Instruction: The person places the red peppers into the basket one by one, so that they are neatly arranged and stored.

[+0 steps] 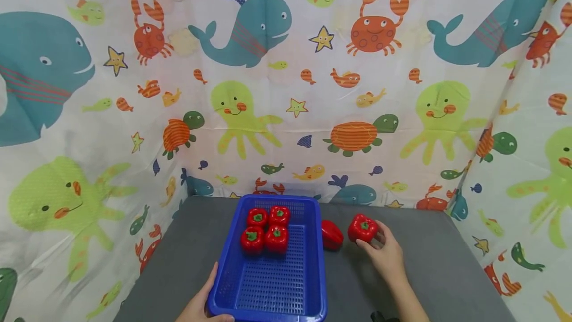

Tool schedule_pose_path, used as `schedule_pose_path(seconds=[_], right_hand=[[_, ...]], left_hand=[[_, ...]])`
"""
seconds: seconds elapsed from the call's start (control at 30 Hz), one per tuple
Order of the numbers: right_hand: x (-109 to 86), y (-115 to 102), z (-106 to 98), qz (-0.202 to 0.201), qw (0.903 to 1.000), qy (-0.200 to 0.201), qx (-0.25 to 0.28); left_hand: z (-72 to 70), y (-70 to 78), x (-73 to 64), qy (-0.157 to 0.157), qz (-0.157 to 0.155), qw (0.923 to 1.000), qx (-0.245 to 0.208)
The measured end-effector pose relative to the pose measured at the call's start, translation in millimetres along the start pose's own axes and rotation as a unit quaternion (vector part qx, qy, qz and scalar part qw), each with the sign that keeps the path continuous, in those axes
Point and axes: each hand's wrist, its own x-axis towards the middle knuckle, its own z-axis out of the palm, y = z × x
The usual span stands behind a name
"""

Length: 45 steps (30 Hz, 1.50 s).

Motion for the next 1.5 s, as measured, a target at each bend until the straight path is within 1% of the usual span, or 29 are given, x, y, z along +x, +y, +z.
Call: schedule_pose_path(seconds=[0.13, 0.23, 0.4, 0.57, 0.77, 0.93, 1.07, 1.13, 1.23, 1.37, 1.5], right_hand=[[-9.9, -33.3, -3.1, 0.003, 0.9999, -0.012, 0.005], [-16.3, -55.5, -1.9, -0.001, 0.9997, -0.021, 0.013], [-25.1, -81.2, 4.1, -0.019, 0.9989, -0.036, 0.025], [-31.5, -94.5, 11.5, -0.029, 0.9973, -0.054, 0.040], [-37.8, -114.3, 25.7, -0.058, 0.9912, -0.083, 0.086], [-45.3, -126.5, 43.8, -0.069, 0.9855, -0.109, 0.110], [-48.5, -134.4, 58.2, -0.076, 0.9836, -0.132, 0.097], [-49.1, -137.5, 64.5, -0.081, 0.9817, -0.152, 0.083], [-49.1, -142.6, 73.5, -0.089, 0.9754, -0.188, 0.071], [-50.3, -151.5, 86.8, -0.083, 0.9668, -0.234, 0.062], [-51.0, -160.7, 103.6, -0.071, 0.9621, -0.259, 0.045]], left_hand=[[-1.0, -1.7, -0.5, -0.004, 0.000, 0.9999, -0.015], [-1.7, -2.5, -1.3, -0.003, -0.002, 0.9997, -0.023], [-2.4, -3.9, -0.5, -0.005, -0.006, 0.9994, -0.035], [-2.5, -4.5, 0.2, -0.010, -0.011, 0.9990, -0.042], [-2.8, -3.8, -1.0, -0.004, -0.013, 0.9991, -0.040], [-1.9, -2.4, -2.4, 0.003, -0.010, 0.9998, -0.019], [-0.5, -2.0, -1.7, 0.007, -0.010, 0.9999, -0.004], [-0.2, -2.2, -1.2, 0.006, -0.008, 0.9999, -0.005], [0.1, -3.5, -0.1, 0.000, -0.002, 0.9999, -0.013], [0.1, -3.8, -0.1, -0.008, -0.001, 0.9996, -0.026], [-0.9, -1.8, -2.0, -0.005, 0.002, 0.9996, -0.028]])
